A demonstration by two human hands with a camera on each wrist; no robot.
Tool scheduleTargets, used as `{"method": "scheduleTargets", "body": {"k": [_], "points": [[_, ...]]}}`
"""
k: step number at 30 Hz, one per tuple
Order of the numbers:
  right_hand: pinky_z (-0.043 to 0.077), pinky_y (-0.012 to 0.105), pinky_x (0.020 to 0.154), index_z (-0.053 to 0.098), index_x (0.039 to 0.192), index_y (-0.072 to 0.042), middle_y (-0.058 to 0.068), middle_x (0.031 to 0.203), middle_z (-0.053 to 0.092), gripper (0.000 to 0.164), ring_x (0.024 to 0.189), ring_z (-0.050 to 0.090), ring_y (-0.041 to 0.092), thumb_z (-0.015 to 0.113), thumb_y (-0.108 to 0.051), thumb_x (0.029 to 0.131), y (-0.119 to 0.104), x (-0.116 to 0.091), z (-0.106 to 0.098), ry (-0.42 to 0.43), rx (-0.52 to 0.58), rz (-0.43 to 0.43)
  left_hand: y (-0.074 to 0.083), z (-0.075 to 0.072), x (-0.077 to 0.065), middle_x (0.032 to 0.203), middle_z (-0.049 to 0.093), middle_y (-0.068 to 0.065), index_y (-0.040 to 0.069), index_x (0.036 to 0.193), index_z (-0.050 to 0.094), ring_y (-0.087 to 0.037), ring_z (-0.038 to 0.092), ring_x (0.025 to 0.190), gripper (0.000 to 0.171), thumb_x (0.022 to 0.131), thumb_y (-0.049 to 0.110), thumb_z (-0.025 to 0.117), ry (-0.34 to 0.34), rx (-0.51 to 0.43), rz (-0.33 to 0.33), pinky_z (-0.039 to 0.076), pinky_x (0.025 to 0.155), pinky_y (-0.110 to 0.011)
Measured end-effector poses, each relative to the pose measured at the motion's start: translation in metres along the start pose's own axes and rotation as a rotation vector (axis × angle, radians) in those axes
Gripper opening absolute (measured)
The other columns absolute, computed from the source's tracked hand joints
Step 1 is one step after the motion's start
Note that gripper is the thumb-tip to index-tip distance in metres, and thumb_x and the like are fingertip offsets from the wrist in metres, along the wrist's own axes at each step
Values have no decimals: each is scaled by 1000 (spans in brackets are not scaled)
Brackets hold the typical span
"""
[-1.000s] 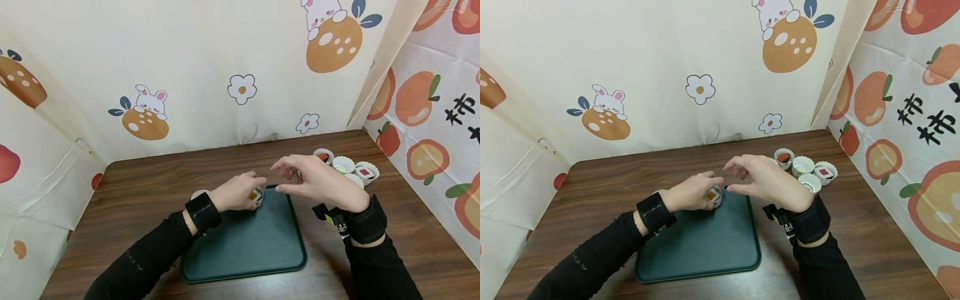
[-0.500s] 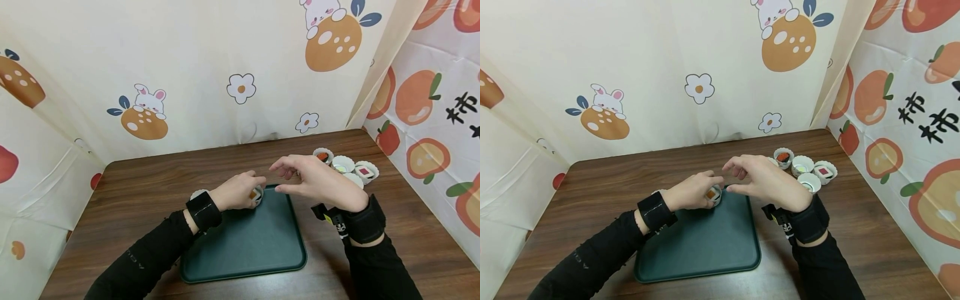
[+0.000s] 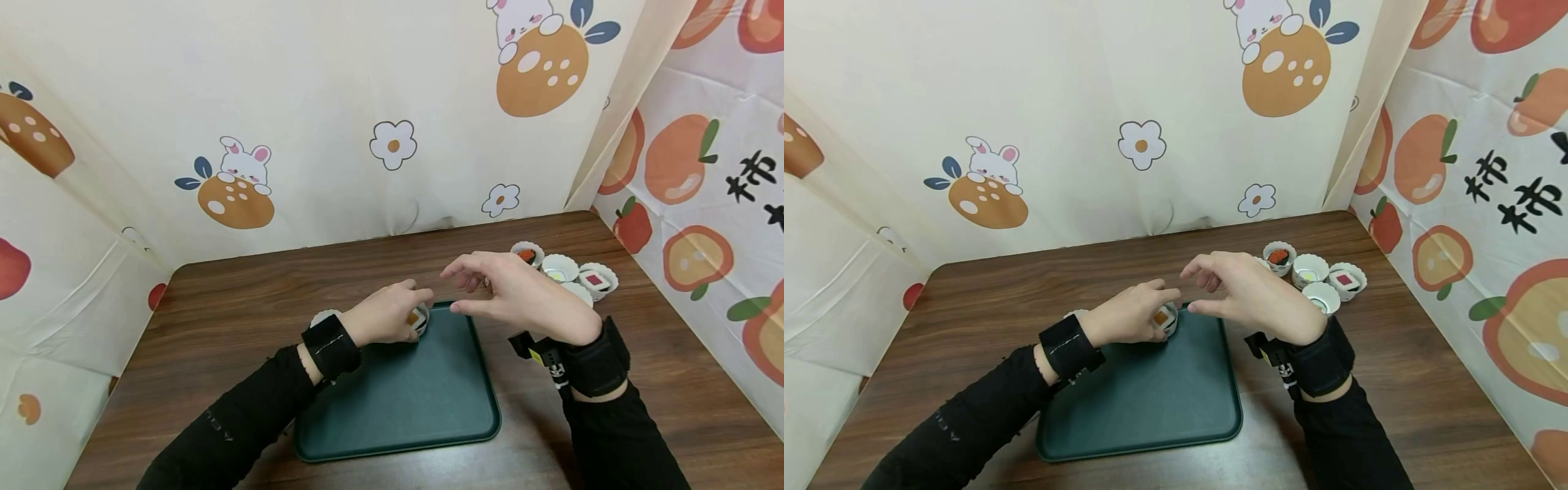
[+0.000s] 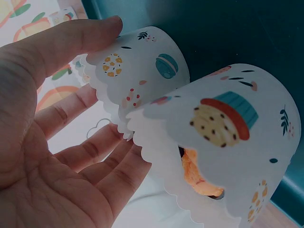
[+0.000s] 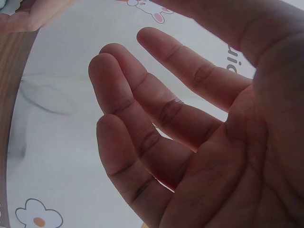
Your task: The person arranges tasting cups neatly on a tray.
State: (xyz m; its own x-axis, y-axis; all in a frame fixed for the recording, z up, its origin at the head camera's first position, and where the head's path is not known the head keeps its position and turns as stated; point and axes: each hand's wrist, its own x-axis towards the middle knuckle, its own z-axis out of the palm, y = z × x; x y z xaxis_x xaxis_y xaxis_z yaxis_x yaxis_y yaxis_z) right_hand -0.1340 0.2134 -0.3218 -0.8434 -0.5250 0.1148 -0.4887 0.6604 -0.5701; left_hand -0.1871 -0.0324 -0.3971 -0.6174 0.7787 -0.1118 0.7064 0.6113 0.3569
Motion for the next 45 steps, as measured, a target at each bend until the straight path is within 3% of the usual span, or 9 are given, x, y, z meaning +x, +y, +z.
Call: {"method": "scheduleTargets", "body": {"k": [14,22,29,34,45], "points": [[59,34,86,72,127,-16,-4,108,74,35,96,67,8,84,-24,96,-1,2,-1,-4,-2,-6,-2,-8,-7,121,66,-12,10,145,63,-16,60,84,64,90,32,89,65,24,-2,55,75,-32],[59,35,86,72,128,-17,-4,109,74,36,97,68,8,84,-25,96,-2,4,-3,-26,11,27,-1,-16,-15,121,66,-12,12,141,66,-17,59,84,54,94,31,86,103,-44,-19,52,73,-31],[60,35,86,72,129,-17,-4,109,74,37,96,69,9,85,-23,94,-2,6,-2,-28,-2,40,0,-24,-26,120,68,-9,13,133,69,-17,61,87,42,96,27,83,192,-41,-15,53,73,-31],[60,36,87,71,129,-16,-4,110,75,38,97,69,9,86,-23,94,-1,7,-1,-30,-2,45,1,-30,-36,126,70,-6,14,135,69,-19,68,100,45,95,28,84,257,-48,-34,59,83,-36],[60,39,91,71,131,-17,-3,117,75,40,101,70,11,85,-22,94,0,8,0,-50,2,71,-1,-39,-57,121,71,-4,15,132,70,-21,70,111,42,94,26,85,416,-120,-27,62,84,-35]]}}
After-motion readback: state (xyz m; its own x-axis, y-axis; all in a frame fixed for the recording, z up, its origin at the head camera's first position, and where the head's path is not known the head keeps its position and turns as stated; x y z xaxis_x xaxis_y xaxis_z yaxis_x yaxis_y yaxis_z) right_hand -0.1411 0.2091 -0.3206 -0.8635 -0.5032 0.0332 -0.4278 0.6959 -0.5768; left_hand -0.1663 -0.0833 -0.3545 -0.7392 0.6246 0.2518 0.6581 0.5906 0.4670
